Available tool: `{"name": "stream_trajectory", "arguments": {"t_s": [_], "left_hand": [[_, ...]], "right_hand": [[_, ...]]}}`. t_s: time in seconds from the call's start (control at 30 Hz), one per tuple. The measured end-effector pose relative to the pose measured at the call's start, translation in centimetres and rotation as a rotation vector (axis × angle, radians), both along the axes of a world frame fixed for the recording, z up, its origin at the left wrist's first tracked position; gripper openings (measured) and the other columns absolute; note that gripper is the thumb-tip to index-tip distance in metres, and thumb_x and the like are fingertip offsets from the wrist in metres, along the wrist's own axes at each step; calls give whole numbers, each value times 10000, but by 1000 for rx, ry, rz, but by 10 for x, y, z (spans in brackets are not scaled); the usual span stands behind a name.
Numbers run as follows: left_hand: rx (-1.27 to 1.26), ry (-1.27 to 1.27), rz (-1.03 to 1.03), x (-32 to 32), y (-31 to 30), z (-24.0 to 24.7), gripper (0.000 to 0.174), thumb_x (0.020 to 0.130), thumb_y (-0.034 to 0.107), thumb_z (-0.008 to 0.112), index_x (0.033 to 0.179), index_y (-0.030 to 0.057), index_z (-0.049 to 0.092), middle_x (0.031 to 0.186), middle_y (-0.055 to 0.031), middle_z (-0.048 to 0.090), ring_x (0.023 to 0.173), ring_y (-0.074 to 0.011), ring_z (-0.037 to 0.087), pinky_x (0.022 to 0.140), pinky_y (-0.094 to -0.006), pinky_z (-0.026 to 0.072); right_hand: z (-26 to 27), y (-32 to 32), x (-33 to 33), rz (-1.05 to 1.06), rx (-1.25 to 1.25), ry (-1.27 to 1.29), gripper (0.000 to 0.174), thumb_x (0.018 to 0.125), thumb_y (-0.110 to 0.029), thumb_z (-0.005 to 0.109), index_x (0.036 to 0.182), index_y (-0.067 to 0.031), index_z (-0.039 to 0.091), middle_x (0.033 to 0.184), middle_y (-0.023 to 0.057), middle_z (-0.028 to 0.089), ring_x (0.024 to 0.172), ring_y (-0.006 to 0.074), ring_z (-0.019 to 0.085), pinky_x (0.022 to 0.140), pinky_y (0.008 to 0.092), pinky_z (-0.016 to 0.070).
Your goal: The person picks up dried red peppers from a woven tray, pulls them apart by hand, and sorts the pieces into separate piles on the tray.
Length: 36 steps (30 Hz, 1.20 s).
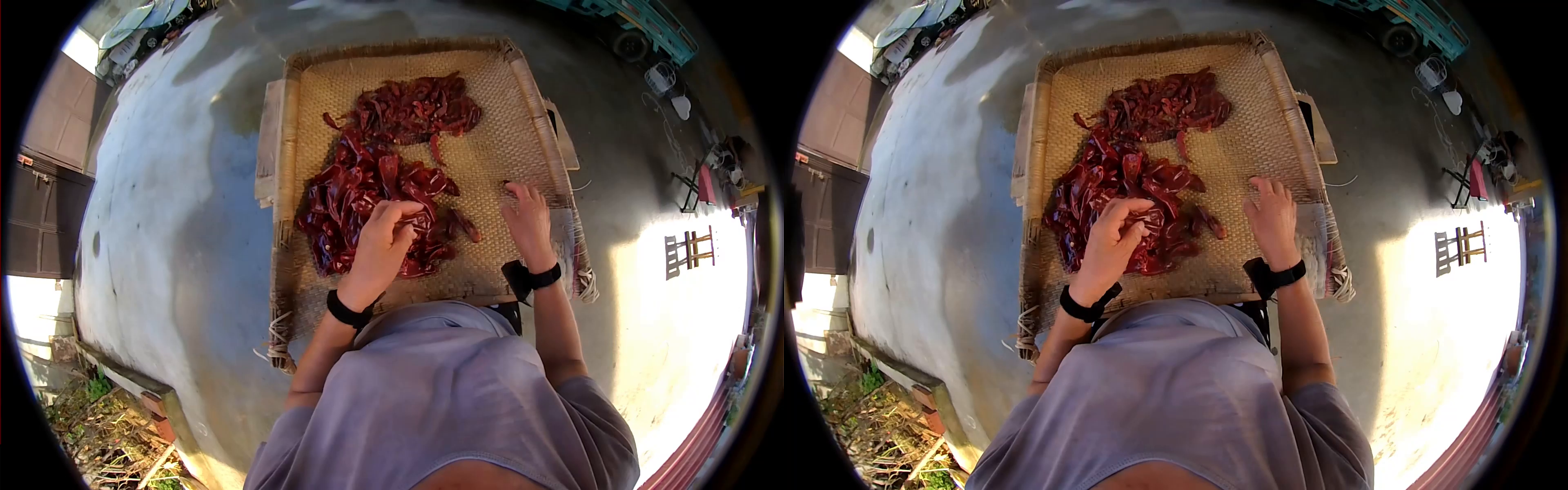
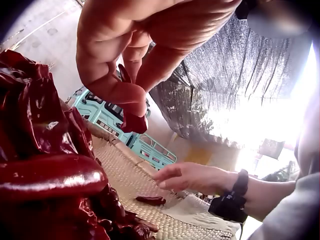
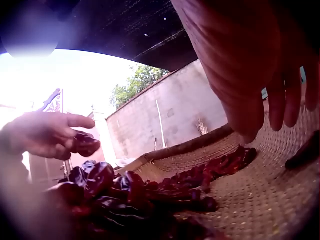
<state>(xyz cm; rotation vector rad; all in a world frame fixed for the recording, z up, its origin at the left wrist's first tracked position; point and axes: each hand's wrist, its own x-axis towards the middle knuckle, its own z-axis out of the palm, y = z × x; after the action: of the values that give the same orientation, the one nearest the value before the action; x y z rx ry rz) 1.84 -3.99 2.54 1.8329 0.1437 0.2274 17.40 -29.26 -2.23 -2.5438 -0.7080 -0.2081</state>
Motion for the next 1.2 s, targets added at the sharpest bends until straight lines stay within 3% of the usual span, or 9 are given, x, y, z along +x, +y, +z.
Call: {"name": "stream_trajectory", "arguments": {"t_s": [0.1,0.2,0.43,0.5,0.6,0.7,0.73,0.9,1.2], "left_hand": [[-99,27,-102,4,-13,-13,277,963,-49,534,1218,24,615,1077,-71,604,884,-157,636,764,-296,522],[-44,24,-131,8,-22,-19,269,921,-71,553,1164,14,631,1012,-99,622,861,-194,647,761,-318,525],[76,-39,73,5,-5,-16,204,949,-51,568,1128,2,650,1039,-90,625,822,-157,648,725,-285,523],[190,16,163,6,-4,-8,203,936,-25,603,1126,24,659,1043,-79,636,961,-204,636,804,-321,519],[708,-118,110,9,2,-13,275,905,58,678,1179,64,662,1194,-85,622,1218,-280,533,991,-411,446],[856,-106,73,8,0,-23,395,874,152,732,1256,102,649,1370,-91,545,1383,-333,369,1119,-496,306],[869,-18,2,8,4,-33,475,873,221,745,1322,125,624,1498,-102,426,1413,-344,339,1149,-524,254],[936,13,-63,12,5,-49,446,905,307,720,1314,153,631,1529,-107,371,1394,-334,352,1166,-512,236],[917,-37,-22,9,8,-64,446,910,334,712,1318,183,615,1528,-93,364,1385,-325,348,1167,-503,225]], "right_hand": [[33,35,-38,266,341,577,370,911,-170,689,1238,-25,593,1087,174,660,1013,316,644,885,412,513],[40,55,-62,457,313,726,369,904,-157,684,1237,-23,596,1122,184,664,1043,319,648,910,402,515],[-1,42,-57,545,111,371,410,785,-20,660,1194,-23,632,1101,171,638,1080,342,604,956,406,496],[-16,39,-58,530,191,249,399,769,23,634,1166,-16,648,1097,175,630,1085,350,592,955,410,492],[-33,33,-54,331,163,288,397,778,71,611,1155,-43,659,1124,176,636,1109,352,600,979,414,485],[-23,24,-51,242,186,510,400,782,98,572,1138,-54,671,1132,167,632,1117,359,589,990,412,478],[-16,21,-48,247,134,504,404,782,85,578,1148,-60,668,1127,163,633,1116,360,587,986,414,479],[-11,12,-46,462,45,197,319,800,0,611,1107,-75,654,1026,162,626,1002,374,604,862,454,507],[8,8,-41,257,-47,335,220,800,-70,673,1011,-88,614,981,138,620,997,380,597,831,461,497]]}}
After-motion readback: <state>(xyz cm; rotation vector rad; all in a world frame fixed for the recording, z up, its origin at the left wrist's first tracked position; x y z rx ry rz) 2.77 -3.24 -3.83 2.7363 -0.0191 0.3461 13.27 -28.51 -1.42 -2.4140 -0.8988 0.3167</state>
